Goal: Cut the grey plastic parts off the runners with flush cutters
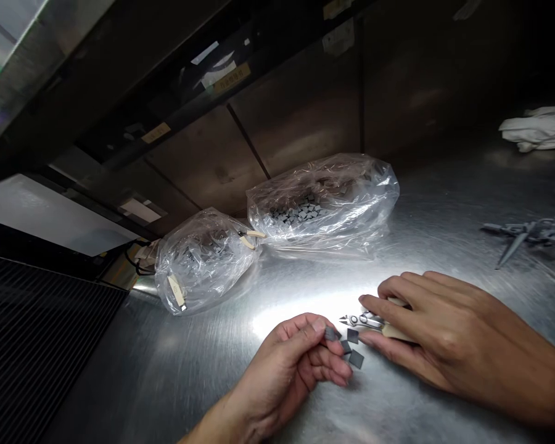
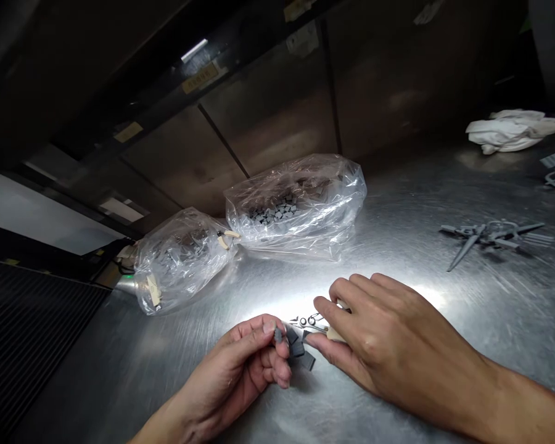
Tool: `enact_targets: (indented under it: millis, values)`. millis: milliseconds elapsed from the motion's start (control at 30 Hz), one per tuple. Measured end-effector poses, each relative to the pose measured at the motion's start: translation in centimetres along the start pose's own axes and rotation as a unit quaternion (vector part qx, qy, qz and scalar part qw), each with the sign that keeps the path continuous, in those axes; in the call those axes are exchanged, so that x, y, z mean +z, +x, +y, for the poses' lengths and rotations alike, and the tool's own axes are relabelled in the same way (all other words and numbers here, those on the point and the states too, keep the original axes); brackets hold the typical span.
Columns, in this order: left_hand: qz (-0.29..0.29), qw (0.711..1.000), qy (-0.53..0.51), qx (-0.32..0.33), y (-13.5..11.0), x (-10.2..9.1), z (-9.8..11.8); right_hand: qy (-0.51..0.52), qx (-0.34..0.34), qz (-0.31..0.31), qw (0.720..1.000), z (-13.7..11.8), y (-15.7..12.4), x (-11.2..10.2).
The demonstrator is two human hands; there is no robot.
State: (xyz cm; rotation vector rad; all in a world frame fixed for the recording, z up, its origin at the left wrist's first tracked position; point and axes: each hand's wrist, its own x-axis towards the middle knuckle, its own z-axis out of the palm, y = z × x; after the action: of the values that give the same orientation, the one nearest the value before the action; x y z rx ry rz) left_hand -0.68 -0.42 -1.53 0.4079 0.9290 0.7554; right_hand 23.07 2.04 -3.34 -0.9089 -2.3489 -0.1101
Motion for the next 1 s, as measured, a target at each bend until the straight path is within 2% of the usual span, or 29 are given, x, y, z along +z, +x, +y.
enact_targets:
  millis: [167, 267, 367, 433, 467, 500, 600, 633, 700, 733, 767, 800, 933, 1000]
  values:
    - [0.042, 0.997, 0.05, 0.05, -0.2, 0.1, 1.8, -0.016, 0.057, -0.014, 0.998, 2.0, -0.3, 0.1]
    - [0.073, 0.987, 0.133, 0.05, -0.3, 0.6, 2.8, -0.005, 0.09, -0.028, 0.996, 2.8, -0.3, -0.1]
    - [0.075, 0.975, 0.208, 0.035, -0.3, 1.5, 3.1, 0.003, 0.1, -0.04, 0.994, 2.9, -0.3, -0.4]
    - [0.075, 0.958, 0.273, 0.048, -0.4, 2.5, 3.0, 0.008, 0.105, -0.045, 0.993, 2.8, -0.2, -0.5]
    - [0.075, 0.935, 0.34, 0.064, -0.6, 3.1, 2.9, 0.01, 0.108, -0.046, 0.993, 2.7, -0.2, -0.6]
    - [0.075, 0.899, 0.423, 0.083, -0.7, 3.6, 2.8, 0.012, 0.11, -0.047, 0.993, 2.7, -0.2, -0.6]
    - [0.074, 0.742, 0.657, 0.113, -0.9, 5.2, 2.5, 0.016, 0.113, -0.046, 0.992, 2.6, -0.2, -0.6]
    - [0.079, 0.705, 0.697, 0.109, -0.8, 5.5, 2.4, 0.017, 0.113, -0.047, 0.992, 2.6, -0.1, -0.6]
    - [0.096, 0.659, 0.739, 0.1, -0.5, 6.0, 2.3, 0.019, 0.114, -0.049, 0.992, 2.6, 0.0, -0.7]
    - [0.105, 0.649, 0.748, 0.094, -0.3, 6.1, 2.2, 0.019, 0.114, -0.05, 0.992, 2.6, 0.0, -0.8]
    - [0.113, 0.65, 0.746, 0.09, -0.1, 6.1, 2.1, 0.02, 0.116, -0.052, 0.992, 2.5, 0.1, -0.9]
    - [0.117, 0.668, 0.729, 0.091, 0.1, 6.1, 2.1, 0.02, 0.118, -0.053, 0.991, 2.4, 0.1, -0.9]
    - [0.101, 0.796, 0.586, 0.115, 0.6, 5.5, 2.2, 0.022, 0.126, -0.058, 0.99, 2.1, 0.2, -1.1]
    - [0.085, 0.838, 0.528, 0.112, 0.8, 4.9, 2.4, 0.027, 0.126, -0.055, 0.99, 2.0, 0.2, -1.1]
